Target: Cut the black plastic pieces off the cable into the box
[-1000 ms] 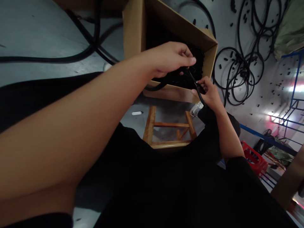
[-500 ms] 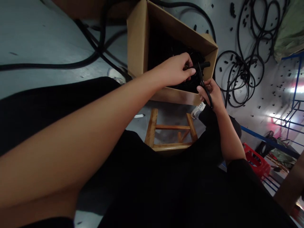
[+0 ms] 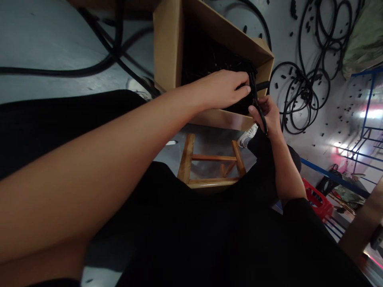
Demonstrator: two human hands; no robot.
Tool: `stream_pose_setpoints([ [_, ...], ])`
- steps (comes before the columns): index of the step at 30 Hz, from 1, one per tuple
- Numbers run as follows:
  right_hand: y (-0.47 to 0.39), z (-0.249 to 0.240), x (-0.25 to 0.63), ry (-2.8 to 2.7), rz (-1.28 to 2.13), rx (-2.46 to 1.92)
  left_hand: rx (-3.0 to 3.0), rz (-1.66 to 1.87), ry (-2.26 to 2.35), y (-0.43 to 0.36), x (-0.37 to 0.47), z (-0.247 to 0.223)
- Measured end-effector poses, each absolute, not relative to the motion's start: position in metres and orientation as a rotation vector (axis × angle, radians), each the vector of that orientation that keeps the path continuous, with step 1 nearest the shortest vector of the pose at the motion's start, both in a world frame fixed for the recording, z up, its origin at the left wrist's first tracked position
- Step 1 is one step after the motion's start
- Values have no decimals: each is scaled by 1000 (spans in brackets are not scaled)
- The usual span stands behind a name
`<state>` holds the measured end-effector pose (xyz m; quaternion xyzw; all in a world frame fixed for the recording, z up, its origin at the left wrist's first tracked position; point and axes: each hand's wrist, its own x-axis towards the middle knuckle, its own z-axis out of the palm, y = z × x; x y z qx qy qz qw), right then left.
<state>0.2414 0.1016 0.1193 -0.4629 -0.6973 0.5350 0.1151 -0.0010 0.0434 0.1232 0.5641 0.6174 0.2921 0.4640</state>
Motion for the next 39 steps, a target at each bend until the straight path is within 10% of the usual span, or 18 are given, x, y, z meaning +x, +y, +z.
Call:
stream_pose_setpoints([
  [39,95,119,236,-1931,1774,-1511,1371,621,1689,37,-16,129],
])
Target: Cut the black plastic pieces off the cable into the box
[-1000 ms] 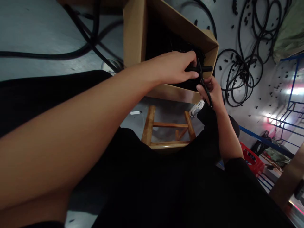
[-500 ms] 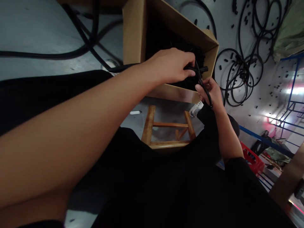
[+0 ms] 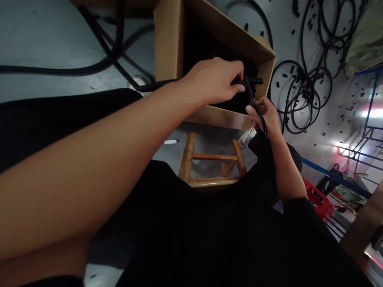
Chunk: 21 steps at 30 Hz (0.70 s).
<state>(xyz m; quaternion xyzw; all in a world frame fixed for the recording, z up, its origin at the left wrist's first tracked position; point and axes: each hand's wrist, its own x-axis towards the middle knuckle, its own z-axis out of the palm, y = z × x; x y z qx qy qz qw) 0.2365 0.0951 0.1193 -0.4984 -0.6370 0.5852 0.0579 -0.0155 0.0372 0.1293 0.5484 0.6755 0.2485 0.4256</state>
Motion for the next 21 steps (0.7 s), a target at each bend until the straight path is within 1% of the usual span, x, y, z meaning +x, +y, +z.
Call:
stream_pose_setpoints([
  [3,96,121,236,-1961,1766,-1488,1193,732,1725,40,-22,138],
  [5,97,120,236,-2022,1710,-1426,959,862,1614,44,-24,137],
  [8,99,120,238,-2152,1588,-1354,666,1043,1411,52,-19,122],
  [11,98,124,239,-2273,1525,-1326,504,1174,1351,60,-11,99],
  [14,96,128,238,-2348,1501,-1326,437,1201,1278,64,-3,86],
  [18,93,127,235,-2377,1445,-1374,435,1159,1215,64,2,87],
  [21,93,126,234,-2319,1433,-1432,487,1195,1345,64,1,93],
])
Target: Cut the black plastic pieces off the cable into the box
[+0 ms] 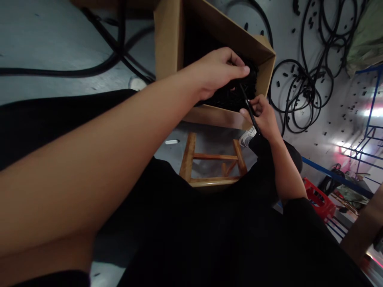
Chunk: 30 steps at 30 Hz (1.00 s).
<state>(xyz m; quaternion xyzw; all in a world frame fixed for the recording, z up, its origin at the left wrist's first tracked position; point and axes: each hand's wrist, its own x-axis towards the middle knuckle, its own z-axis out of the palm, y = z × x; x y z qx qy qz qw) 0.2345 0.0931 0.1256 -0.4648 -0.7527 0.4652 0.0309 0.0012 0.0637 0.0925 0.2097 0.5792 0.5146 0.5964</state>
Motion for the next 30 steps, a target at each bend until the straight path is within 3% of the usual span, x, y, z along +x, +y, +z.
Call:
stream_pose_setpoints([
  [9,98,121,230,-2022,1703,-1522,861,1093,1498,61,2,96],
  [16,98,112,231,-1965,1642,-1453,1100,1090,1363,61,11,82],
  [30,93,125,229,-1947,1644,-1477,1165,1020,1615,56,-3,97],
])
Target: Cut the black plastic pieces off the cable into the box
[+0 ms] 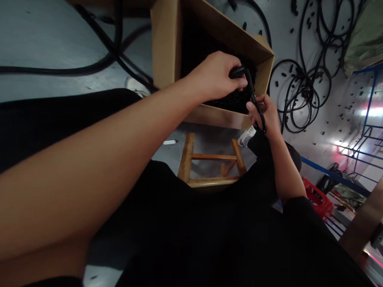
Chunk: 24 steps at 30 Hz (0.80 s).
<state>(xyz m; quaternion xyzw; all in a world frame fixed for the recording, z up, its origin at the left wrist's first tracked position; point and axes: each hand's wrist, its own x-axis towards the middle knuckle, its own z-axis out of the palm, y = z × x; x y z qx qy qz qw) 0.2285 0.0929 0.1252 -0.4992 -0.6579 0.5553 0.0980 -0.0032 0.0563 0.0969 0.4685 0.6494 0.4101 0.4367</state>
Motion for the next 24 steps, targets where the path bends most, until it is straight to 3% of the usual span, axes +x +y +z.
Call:
stream_pose_setpoints([
  [7,95,121,233,-1986,1693,-1485,1077,984,1653,56,-4,101],
  [15,93,133,231,-2305,1468,-1496,714,1442,1322,61,0,62],
  [24,84,142,227,-2560,1233,-1470,864,1123,1290,40,7,72],
])
